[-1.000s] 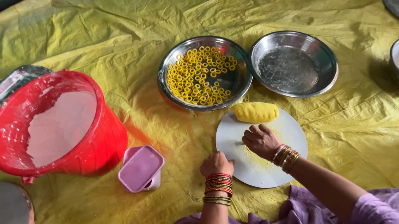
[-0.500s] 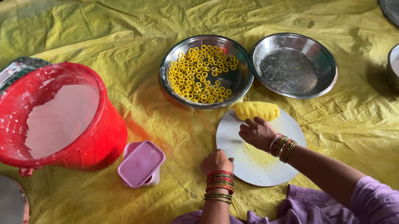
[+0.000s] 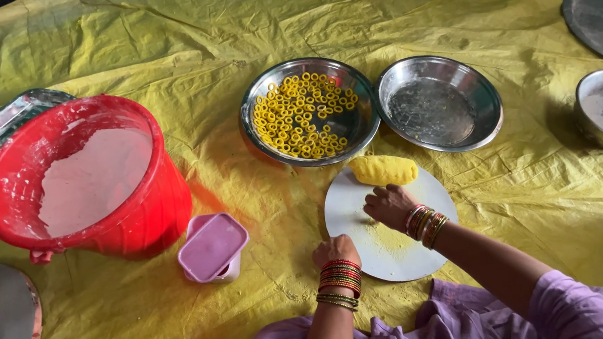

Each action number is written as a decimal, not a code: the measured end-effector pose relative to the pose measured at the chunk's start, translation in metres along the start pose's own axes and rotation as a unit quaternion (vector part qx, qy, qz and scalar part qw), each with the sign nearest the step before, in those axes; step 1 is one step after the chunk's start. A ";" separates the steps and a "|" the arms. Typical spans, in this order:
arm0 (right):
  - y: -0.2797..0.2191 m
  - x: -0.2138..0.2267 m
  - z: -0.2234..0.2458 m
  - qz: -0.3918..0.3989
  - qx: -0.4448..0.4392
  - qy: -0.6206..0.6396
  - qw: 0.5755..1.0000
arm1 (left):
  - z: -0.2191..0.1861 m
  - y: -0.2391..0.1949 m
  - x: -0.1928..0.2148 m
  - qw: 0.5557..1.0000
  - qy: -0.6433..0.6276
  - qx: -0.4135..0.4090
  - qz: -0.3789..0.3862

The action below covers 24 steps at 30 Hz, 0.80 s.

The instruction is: The person kneads a yellow dough ball on a white plate, repeatedly pressing and folding it by hand. A second person kneads dough on a separate board to the left. The camera wearer occasionally dips their hand into a small pink container and continues kneading.

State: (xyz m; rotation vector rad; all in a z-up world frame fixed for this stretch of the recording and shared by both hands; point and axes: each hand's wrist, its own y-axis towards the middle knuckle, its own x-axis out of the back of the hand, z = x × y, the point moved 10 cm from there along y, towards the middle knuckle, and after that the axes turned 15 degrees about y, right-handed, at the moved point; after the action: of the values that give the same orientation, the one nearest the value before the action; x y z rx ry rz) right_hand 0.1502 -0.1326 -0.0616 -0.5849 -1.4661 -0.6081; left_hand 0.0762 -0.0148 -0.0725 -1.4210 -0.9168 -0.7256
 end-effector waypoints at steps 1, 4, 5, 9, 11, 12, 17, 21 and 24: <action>0.004 0.005 -0.003 -0.016 0.001 -0.011 1.000 | 0.000 0.000 0.000 1.000 0.004 -0.003 0.002; 0.009 0.015 -0.004 -0.070 -0.007 -0.040 0.997 | -0.001 -0.001 -0.005 1.000 0.015 -0.010 0.011; 0.009 0.012 0.000 -0.063 0.001 -0.049 0.997 | -0.001 -0.002 -0.006 1.000 0.016 -0.011 0.014; 0.003 0.009 0.010 -0.068 0.019 -0.011 0.997 | -0.001 0.002 -0.010 0.999 0.036 -0.020 0.035; -0.006 0.005 0.012 -0.058 0.017 0.022 0.998 | -0.003 0.002 -0.008 0.999 0.032 -0.016 0.006; -0.009 0.003 0.010 -0.043 0.014 0.022 0.999 | -0.005 0.003 -0.003 0.999 0.029 -0.013 -0.012; -0.002 0.003 0.008 0.000 0.024 -0.009 1.000 | -0.008 0.002 -0.009 0.998 0.059 -0.017 0.035; 0.007 0.023 0.010 -0.075 0.017 -0.026 0.997 | -0.007 0.003 -0.001 0.999 0.046 -0.023 -0.006; 0.002 0.019 0.020 -0.073 0.028 -0.024 0.997 | -0.003 0.003 -0.006 0.999 0.036 -0.014 0.009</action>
State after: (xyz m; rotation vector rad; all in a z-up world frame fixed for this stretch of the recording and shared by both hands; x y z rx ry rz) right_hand 0.1375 -0.1172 -0.0419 -0.4530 -1.5757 -0.6684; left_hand 0.0765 -0.0183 -0.0792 -1.4173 -0.8394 -0.7748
